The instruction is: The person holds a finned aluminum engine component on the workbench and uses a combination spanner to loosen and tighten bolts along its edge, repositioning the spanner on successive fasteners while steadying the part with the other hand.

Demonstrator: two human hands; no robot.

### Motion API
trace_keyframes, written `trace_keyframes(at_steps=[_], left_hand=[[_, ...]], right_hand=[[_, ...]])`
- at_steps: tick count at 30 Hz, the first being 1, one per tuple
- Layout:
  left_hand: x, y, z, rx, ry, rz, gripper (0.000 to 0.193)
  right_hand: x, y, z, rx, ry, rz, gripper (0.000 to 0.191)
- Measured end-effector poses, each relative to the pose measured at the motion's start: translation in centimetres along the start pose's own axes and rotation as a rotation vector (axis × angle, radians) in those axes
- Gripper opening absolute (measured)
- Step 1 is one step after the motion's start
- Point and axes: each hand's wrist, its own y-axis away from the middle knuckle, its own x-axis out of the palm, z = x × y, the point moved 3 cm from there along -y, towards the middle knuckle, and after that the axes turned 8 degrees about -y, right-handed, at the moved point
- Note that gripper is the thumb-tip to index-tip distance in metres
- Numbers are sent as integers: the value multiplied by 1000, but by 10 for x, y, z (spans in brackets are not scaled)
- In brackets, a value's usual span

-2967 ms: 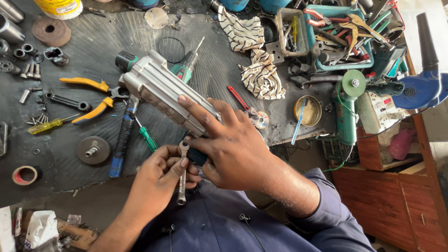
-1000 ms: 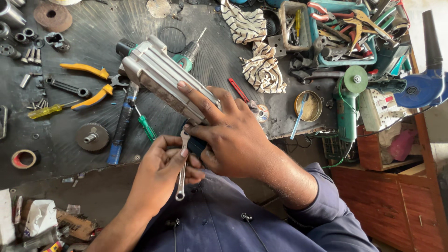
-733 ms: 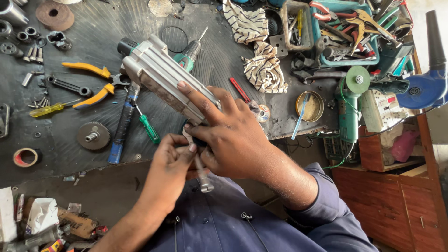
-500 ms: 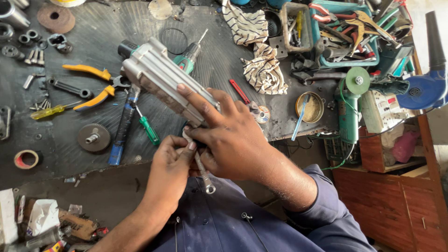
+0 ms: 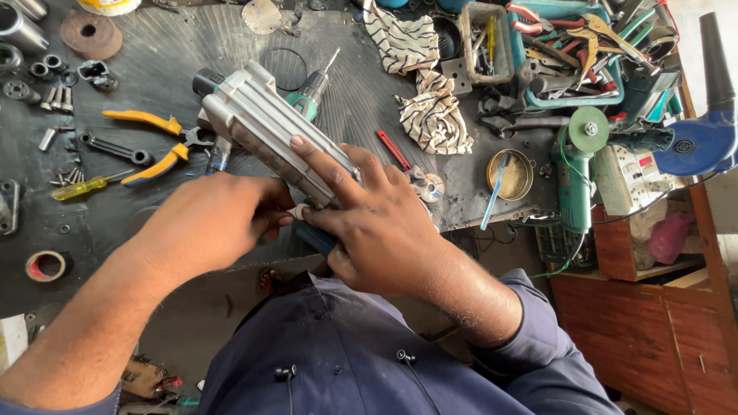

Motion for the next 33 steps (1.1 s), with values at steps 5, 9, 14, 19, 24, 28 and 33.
trace_keyframes(at_steps=[5, 9, 14, 19, 24, 28, 33], left_hand=[[-4, 17, -2, -155, 196, -59, 21], [22, 33, -3, -311, 570, -27, 18], [70, 32, -12, -354, 1022, -28, 18], [102, 26, -17, -315, 1379, -52, 17], [120, 18, -32, -342, 1592, -109, 13], [121, 18, -38, -352, 1728, -123, 12], [119, 20, -39, -374, 1733, -200, 12]], right_hand=[[-2, 0, -2, 1, 6, 4, 53], [-2, 0, -1, 0, 5, 1, 52], [-2, 0, 0, -6, -3, -10, 50], [-1, 2, 1, -9, -6, -30, 47], [1, 3, 1, -35, -16, -65, 40], [2, 3, 1, -31, -2, -64, 37], [1, 3, 1, -39, -1, -83, 39]])
